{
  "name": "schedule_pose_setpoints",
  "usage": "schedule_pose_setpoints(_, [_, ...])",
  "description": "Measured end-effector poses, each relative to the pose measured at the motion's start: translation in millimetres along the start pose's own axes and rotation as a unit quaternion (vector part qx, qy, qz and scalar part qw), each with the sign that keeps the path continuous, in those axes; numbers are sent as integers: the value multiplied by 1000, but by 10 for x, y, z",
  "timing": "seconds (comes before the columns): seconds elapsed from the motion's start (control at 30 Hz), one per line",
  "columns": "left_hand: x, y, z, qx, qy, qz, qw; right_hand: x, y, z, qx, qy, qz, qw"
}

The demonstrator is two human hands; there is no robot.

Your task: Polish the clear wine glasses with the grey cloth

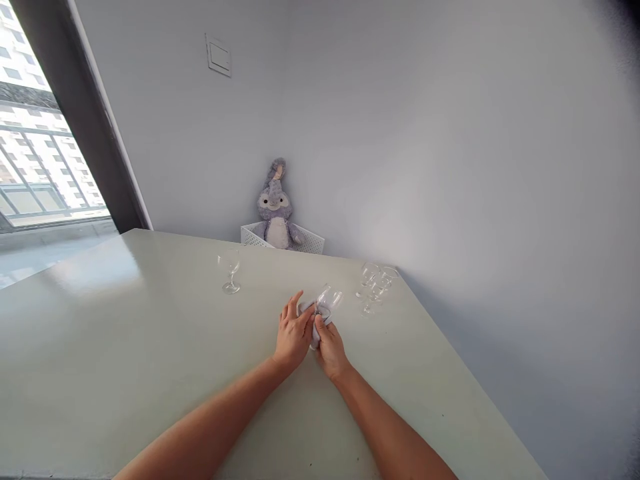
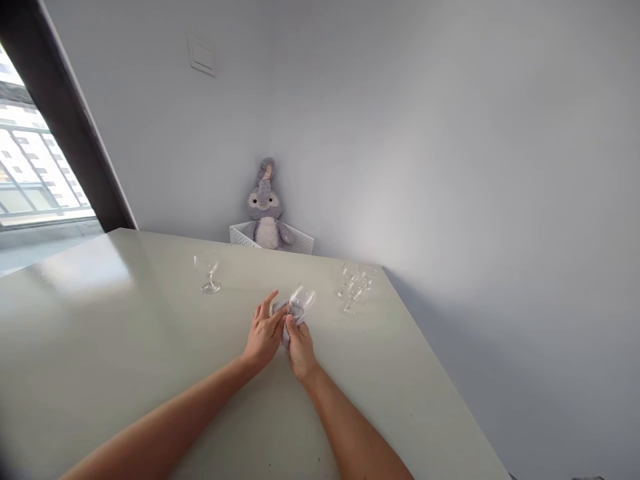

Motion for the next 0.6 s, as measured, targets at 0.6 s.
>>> schedule_pose_setpoints(0.6, [230, 7, -551, -399, -463, -107, 784, -79, -24, -300, -255, -618, 6, 744])
Point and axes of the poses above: each hand's wrist, its own y-axis towards the middle knuckle, its own x-axis out of the palm, z = x × y, the point moved 8 cm from there along y, towards the middle knuckle, and after that the axes turned 10 degrees about z, right-handed, at the moved point
